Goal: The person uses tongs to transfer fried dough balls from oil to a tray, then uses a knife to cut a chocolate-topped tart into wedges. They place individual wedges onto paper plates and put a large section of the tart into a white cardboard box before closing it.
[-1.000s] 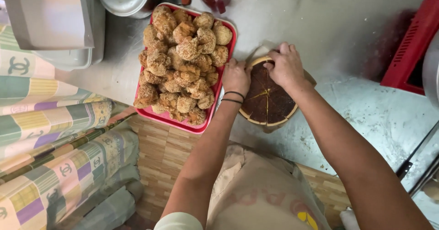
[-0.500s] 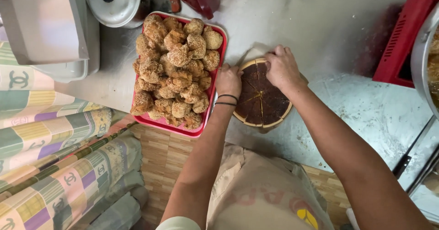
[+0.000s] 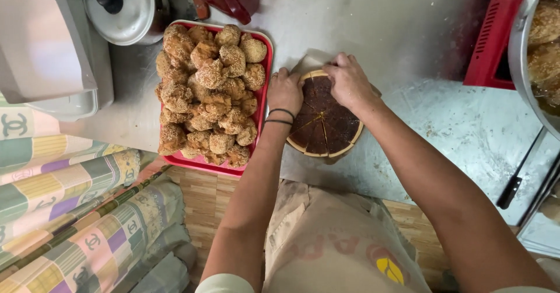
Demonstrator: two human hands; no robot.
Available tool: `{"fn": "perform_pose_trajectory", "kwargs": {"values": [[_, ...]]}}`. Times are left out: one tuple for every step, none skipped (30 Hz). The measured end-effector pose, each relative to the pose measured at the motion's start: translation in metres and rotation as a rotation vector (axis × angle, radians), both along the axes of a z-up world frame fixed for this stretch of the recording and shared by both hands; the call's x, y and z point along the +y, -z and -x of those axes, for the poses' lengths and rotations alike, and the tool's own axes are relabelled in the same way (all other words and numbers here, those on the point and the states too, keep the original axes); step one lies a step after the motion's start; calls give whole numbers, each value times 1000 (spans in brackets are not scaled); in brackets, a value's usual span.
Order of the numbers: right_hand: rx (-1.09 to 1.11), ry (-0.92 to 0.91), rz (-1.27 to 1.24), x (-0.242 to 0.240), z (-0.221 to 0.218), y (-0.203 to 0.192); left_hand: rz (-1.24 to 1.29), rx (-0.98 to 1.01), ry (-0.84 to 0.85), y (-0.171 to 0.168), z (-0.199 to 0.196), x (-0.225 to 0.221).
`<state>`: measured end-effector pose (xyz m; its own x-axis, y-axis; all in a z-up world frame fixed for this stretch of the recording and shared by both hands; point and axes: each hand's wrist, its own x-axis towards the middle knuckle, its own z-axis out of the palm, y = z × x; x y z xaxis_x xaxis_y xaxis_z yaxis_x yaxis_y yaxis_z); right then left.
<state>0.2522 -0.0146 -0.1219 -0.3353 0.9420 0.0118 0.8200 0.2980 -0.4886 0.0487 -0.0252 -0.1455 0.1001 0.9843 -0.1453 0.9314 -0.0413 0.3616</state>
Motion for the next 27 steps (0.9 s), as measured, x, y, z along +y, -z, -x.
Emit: {"fn": "perform_pose_trajectory", "kwargs": {"values": [[10, 13, 1, -1, 0, -1, 15, -27, -11, 13, 2, 2], [21, 27, 3, -2, -1, -2, 29, -54, -22, 26, 4, 4], [24, 30, 4, -3, 1, -4, 30, -50, -19, 27, 6, 3], [27, 45, 12, -4, 2, -5, 39, -57, -20, 28, 7, 3], [30, 62, 19, -5, 3, -7, 49, -65, -18, 30, 8, 3], [32, 68, 20, -6, 8, -10, 50, -62, -12, 28, 12, 4], [38, 39, 14, -9, 12, -14, 60, -62, -3, 27, 13, 3], [43, 11, 9, -12, 16, -18, 71, -62, 6, 25, 14, 3], [42, 17, 8, -13, 13, -17, 70, -63, 13, 29, 15, 3], [19, 32, 36, -13, 11, -17, 71, -60, 34, 33, 16, 2], [-3, 44, 61, -11, 11, -17, 69, -56, 52, 36, 19, 4], [-3, 47, 57, -9, 9, -26, 65, -56, 56, 35, 19, 6], [63, 62, 58, -8, 7, -35, 64, -49, 72, 34, 19, 5], [128, 76, 59, -8, 5, -43, 64, -42, 87, 34, 19, 5], [123, 81, 54, -12, -3, -35, 60, -46, 92, 17, 14, 6], [187, 126, 73, -16, -11, -26, 20, -78, 94, 0, 9, 6], [251, 170, 94, -21, -18, -17, -16, -110, 96, -16, 5, 5], [246, 174, 92, -31, -29, -8, -17, -115, 99, -12, -4, 8], [232, 247, -4, -40, -37, 1, -59, -164, 162, -9, -11, 11], [218, 320, -100, -49, -46, 11, -100, -213, 225, -5, -18, 13], [218, 317, -97, -56, -44, 10, -97, -213, 222, -8, -21, 16], [146, 331, -63, -63, -42, 9, -18, -195, 282, -11, -25, 19], [74, 351, -34, -69, -41, 8, 58, -176, 348, -14, -31, 24], [74, 354, -35, -68, -38, 12, 57, -176, 351, -4, -30, 25], [1, 341, -109, -67, -36, 15, 31, -155, 392, 5, -30, 27], [-73, 328, -183, -66, -35, 19, 5, -134, 432, 15, -31, 29], [-71, 335, -184, -64, -34, 25, 4, -131, 439, 14, -30, 30]]}}
